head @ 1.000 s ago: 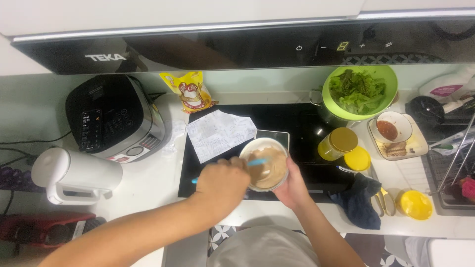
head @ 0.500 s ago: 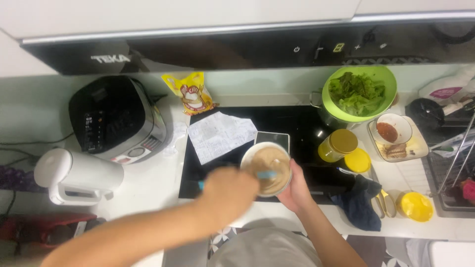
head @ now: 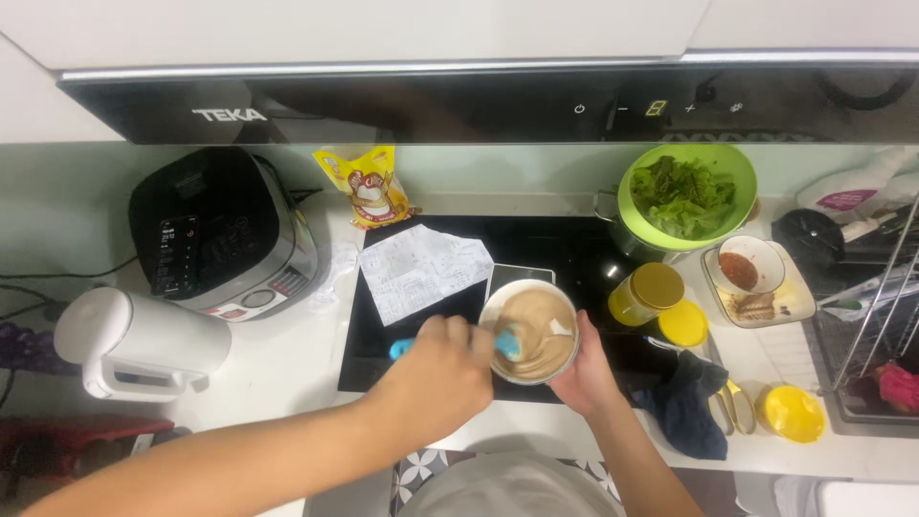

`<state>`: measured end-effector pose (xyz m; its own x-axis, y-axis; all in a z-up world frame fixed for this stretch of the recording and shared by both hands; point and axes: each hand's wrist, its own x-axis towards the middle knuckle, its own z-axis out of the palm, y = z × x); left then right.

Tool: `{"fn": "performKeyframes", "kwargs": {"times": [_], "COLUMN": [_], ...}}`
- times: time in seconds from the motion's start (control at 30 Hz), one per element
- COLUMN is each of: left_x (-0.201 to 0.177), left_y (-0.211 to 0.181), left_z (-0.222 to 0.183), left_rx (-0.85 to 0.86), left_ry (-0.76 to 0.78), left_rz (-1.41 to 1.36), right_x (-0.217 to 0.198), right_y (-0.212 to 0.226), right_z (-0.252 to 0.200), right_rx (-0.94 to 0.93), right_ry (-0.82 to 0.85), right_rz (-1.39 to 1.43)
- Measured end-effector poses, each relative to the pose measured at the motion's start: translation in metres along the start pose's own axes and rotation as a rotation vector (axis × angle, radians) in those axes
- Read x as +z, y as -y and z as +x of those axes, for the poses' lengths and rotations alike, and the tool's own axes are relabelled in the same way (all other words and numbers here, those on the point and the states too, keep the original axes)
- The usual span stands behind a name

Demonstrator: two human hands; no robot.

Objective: Mixing ingredients in a bowl and organizing kitchen items.

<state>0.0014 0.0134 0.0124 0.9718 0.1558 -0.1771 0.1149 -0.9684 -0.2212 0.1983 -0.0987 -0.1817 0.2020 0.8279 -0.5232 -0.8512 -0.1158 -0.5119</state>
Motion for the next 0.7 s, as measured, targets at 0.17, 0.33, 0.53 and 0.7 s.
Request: {"fn": "performKeyframes", "kwargs": {"times": [0.17,0.33,0.53,0.7], "left_x": [-0.020,0.000,0.028,0.064], "left_y": [0.030,0.046,0.037,0.031], "left_z": [0.002,0.016,0.018,0.024], "left_rx": [0.410,0.517,0.038,-0.270], "left_ry": [-0.455,-0.566,0.194,0.519], "left_rz": [0.384,0.502,-0.167,-0.681], "right_x": [0.007,0.014,0.020,0.021], "right_y": [-0.001,-0.009,-0.005,-0.016], "right_z": [-0.006,-0.003,-0.004,-0.002], "right_rx": [0.002,-0.050,-0.145,-0.182], "right_ry": [0.156,0.242,0.276,0.193], "right_rz": [-0.040,-0.111,-0.173,-0.193]}}
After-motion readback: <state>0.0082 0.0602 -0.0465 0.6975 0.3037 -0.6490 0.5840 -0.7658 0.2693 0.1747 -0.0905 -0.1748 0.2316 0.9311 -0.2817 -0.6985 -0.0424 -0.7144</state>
